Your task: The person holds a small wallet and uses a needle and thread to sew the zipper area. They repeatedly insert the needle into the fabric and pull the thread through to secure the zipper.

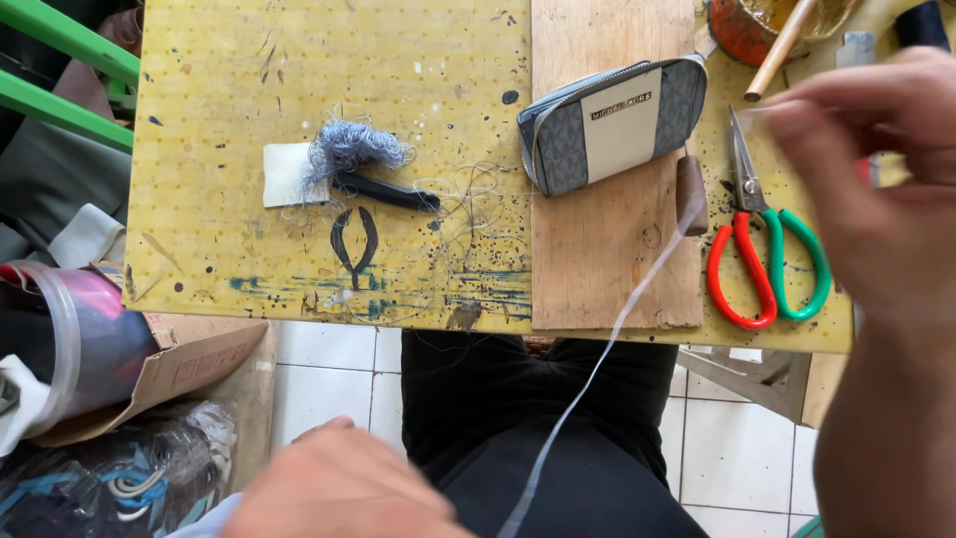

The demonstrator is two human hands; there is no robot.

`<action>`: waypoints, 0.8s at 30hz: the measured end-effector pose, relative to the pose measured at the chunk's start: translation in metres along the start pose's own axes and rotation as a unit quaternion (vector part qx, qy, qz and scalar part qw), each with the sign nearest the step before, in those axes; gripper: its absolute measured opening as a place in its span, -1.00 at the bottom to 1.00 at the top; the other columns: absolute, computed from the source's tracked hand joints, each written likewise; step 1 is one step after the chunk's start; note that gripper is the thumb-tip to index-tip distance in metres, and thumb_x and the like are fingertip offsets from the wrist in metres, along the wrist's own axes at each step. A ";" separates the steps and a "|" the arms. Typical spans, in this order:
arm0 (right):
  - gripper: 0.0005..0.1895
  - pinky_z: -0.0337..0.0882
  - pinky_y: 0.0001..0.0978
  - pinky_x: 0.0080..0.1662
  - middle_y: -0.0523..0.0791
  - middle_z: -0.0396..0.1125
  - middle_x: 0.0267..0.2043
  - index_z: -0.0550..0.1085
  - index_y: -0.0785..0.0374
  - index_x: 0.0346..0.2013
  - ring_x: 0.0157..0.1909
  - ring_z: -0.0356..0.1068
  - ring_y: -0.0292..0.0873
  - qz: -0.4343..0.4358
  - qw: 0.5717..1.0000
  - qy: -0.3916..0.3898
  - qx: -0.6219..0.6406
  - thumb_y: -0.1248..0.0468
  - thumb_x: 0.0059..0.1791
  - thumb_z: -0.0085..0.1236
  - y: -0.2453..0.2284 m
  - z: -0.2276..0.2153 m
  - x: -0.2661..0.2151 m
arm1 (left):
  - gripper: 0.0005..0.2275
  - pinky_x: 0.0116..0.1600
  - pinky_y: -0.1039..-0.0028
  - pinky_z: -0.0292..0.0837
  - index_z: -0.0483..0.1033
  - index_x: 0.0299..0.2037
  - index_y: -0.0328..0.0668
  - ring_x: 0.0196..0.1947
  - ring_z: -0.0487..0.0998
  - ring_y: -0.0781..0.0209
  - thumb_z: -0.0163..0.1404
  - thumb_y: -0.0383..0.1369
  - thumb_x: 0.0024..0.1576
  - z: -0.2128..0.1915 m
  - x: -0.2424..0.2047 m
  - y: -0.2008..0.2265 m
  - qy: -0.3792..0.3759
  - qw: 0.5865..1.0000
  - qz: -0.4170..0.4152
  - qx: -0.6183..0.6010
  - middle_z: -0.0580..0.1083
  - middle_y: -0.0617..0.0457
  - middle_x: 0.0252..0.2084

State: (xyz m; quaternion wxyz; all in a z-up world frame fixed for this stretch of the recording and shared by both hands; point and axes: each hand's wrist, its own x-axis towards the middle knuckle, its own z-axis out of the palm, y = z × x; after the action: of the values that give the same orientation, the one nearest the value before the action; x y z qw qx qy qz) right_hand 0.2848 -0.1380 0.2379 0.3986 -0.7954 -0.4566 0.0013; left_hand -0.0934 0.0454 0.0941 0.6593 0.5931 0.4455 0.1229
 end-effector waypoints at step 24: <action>-0.76 0.41 -0.35 -0.48 -0.24 0.12 -0.71 0.57 -0.46 -0.40 -0.68 0.31 -0.15 0.026 0.929 -0.334 -0.155 -0.30 -0.27 0.21 0.015 -0.072 -0.176 | -0.87 -0.11 0.28 0.24 0.51 0.00 -0.29 -0.22 0.38 0.08 0.04 -0.43 0.32 0.052 -0.001 0.181 0.124 0.854 0.337 0.377 0.53 -0.09 0.04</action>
State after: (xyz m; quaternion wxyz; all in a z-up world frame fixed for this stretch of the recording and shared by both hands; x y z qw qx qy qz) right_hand 0.2189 -0.3152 0.2137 0.0946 -0.8123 -0.5370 0.2069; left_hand 0.0105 0.0575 0.2510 0.2429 0.8898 0.3084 0.2326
